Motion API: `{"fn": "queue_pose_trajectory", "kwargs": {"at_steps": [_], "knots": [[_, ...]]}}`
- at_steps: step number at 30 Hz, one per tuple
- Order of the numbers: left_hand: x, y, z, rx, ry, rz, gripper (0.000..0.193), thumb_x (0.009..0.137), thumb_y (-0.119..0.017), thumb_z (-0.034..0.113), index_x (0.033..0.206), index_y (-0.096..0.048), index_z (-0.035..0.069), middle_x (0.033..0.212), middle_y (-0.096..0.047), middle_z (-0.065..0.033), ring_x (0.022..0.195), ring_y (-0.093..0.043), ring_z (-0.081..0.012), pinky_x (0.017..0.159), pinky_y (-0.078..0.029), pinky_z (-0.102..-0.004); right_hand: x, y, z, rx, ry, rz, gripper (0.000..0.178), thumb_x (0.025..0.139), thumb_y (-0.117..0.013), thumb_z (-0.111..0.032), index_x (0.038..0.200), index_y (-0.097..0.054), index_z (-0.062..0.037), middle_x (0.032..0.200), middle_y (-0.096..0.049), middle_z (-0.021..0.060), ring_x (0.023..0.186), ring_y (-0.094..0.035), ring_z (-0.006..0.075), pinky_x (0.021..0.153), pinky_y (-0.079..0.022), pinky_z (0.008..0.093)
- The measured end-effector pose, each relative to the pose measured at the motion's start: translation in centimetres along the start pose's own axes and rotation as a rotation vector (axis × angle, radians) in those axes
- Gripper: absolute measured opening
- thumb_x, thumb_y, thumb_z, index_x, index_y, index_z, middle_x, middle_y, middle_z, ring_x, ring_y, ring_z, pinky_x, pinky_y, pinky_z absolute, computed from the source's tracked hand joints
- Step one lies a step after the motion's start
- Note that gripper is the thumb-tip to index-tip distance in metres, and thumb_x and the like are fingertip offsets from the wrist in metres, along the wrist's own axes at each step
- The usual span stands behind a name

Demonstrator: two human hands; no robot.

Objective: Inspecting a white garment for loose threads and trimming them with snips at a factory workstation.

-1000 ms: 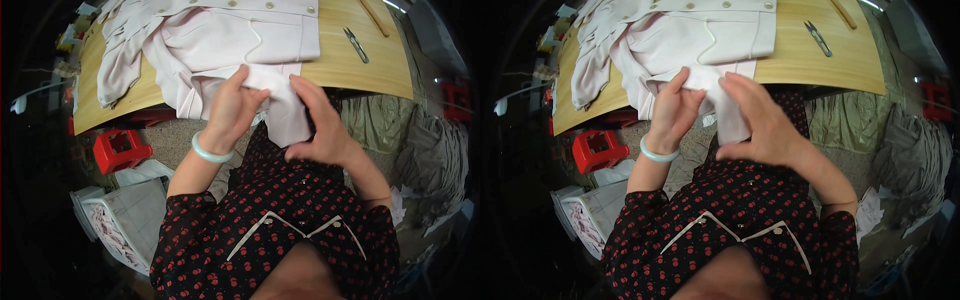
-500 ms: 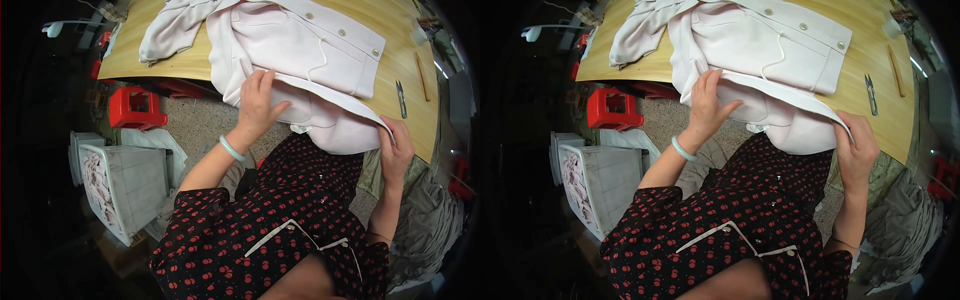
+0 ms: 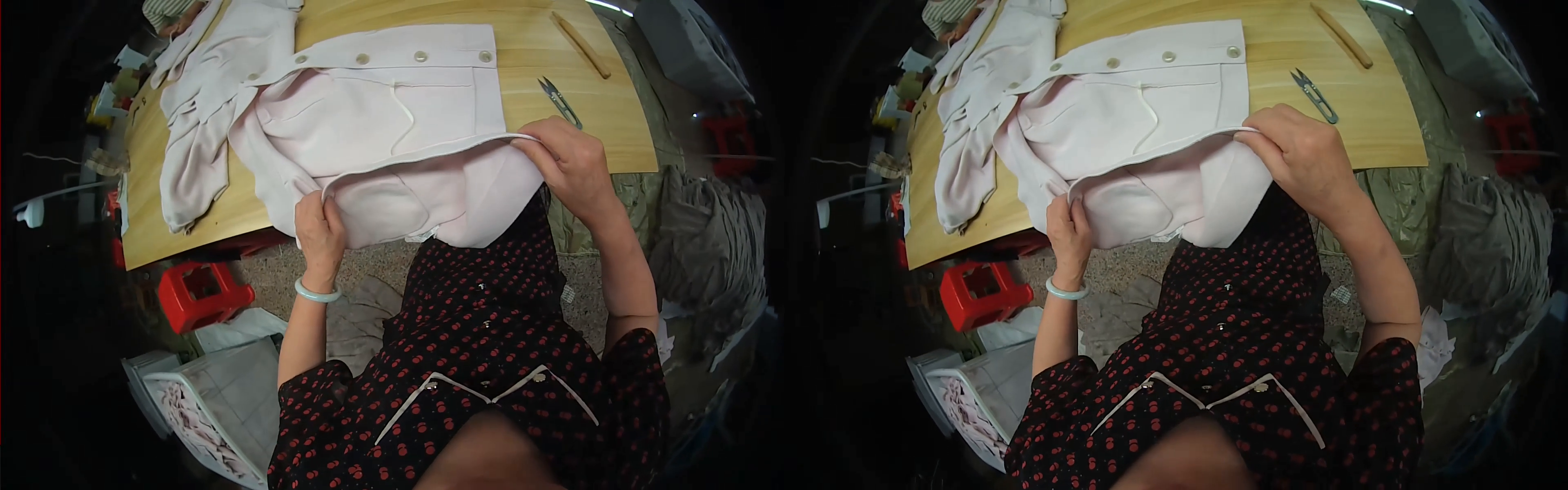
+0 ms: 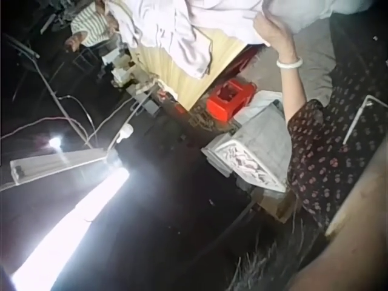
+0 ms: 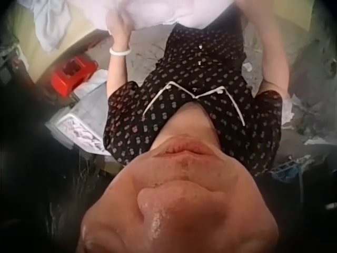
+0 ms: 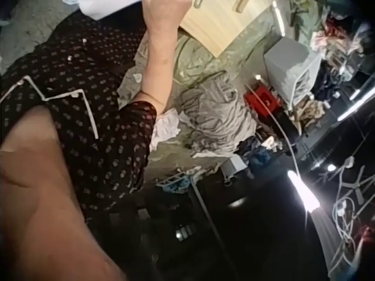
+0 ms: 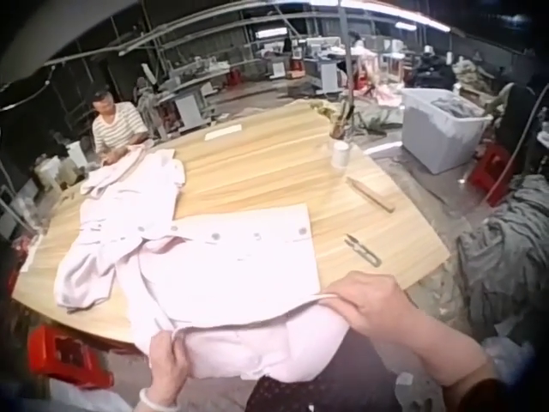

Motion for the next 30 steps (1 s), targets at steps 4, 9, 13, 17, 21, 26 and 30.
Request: {"fn": "queue_pose_trajectory", "kwargs": {"at_steps": [4,9,13,17,21,26,30], "knots": [[3.3,3.4,-2.1,-0.611,0.333,0.017,0.008,0.087,-0.048,0.006,0.09,-0.052,0.0,0.078,-0.051,-0.0023,0.075,-0.046,-0.0096,0.068,-0.04,-0.0224,0.7,0.6,1.8,-0.03,-0.023,-0.015,0.011,0.077,-0.061,-0.006,0.085,-0.06,0.0023,0.074,-0.059,0.0126,0.065,-0.058,0.0245,0.06,-0.046,0.0306],[11.8,10.5,-1.6,-0.731,0.138,0.255,0.015,0.089,-0.054,0.015,0.082,-0.053,0.001,0.073,-0.052,0.0024,0.068,-0.043,-0.0037,0.063,-0.037,-0.0163,3.3,1.5,3.0,0.055,-0.021,0.119,0.011,0.079,-0.057,-0.003,0.088,-0.06,0.0027,0.08,-0.059,0.0141,0.071,-0.058,0.0247,0.064,-0.045,0.0305],[16.6,5.9,-2.8,-0.074,0.069,0.09,0.016,0.085,-0.055,0.015,0.079,-0.056,0.0,0.068,-0.056,-0.0071,0.06,-0.051,-0.0159,0.06,-0.042,-0.0263,5.2,-2.7,6.5,0.058,-0.094,-0.008,0.017,0.082,-0.051,-0.007,0.093,-0.06,0.0023,0.085,-0.059,0.0166,0.077,-0.058,0.0274,0.069,-0.045,0.032],[18.1,-2.3,-1.2,-0.018,-0.063,-0.198,0.016,0.08,-0.06,0.016,0.085,-0.058,0.001,0.074,-0.058,-0.0153,0.067,-0.057,-0.0264,0.063,-0.044,-0.0318,4.4,-8.2,11.3,-0.001,-0.187,-0.165,0.021,0.081,-0.051,-0.012,0.093,-0.061,0.0017,0.083,-0.06,0.0172,0.078,-0.058,0.0283,0.07,-0.045,0.0324],[20.1,-9.0,8.0,-0.179,-0.316,-0.361,0.021,0.08,-0.059,0.018,0.092,-0.058,0.001,0.088,-0.057,-0.0161,0.081,-0.057,-0.0303,0.07,-0.045,-0.0367,2.8,-9.6,13.7,0.3,-0.484,-0.305,0.021,0.079,-0.051,-0.015,0.087,-0.063,0.0005,0.08,-0.062,0.0188,0.08,-0.059,0.0325,0.074,-0.046,0.0375],[21.7,-16.9,13.0,-0.156,-0.497,-0.528,0.034,0.076,-0.064,0.022,0.102,-0.057,0.002,0.101,-0.055,-0.0149,0.09,-0.054,-0.0287,0.078,-0.044,-0.0361,2.7,-10.0,13.8,0.277,-0.442,-0.345,0.022,0.081,-0.05,-0.016,0.09,-0.061,0.0004,0.083,-0.062,0.0167,0.079,-0.059,0.0279,0.073,-0.045,0.034],[22.5,-18.5,14.1,-0.051,-0.397,-0.68,0.043,0.07,-0.069,0.025,0.103,-0.056,0.001,0.098,-0.054,-0.0143,0.091,-0.052,-0.0274,0.079,-0.042,-0.0344,2.4,-9.3,14.3,0.3,-0.508,-0.386,0.024,0.081,-0.051,-0.016,0.098,-0.057,-0.0008,0.087,-0.061,0.016,0.079,-0.058,0.0252,0.071,-0.045,0.032]]}}
Point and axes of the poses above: each hand's wrist, its own x-axis towards the middle knuckle, its own y-axis out of the back of the hand, z = x × y, the point moved 5 cm from there along x, towards the middle knuckle
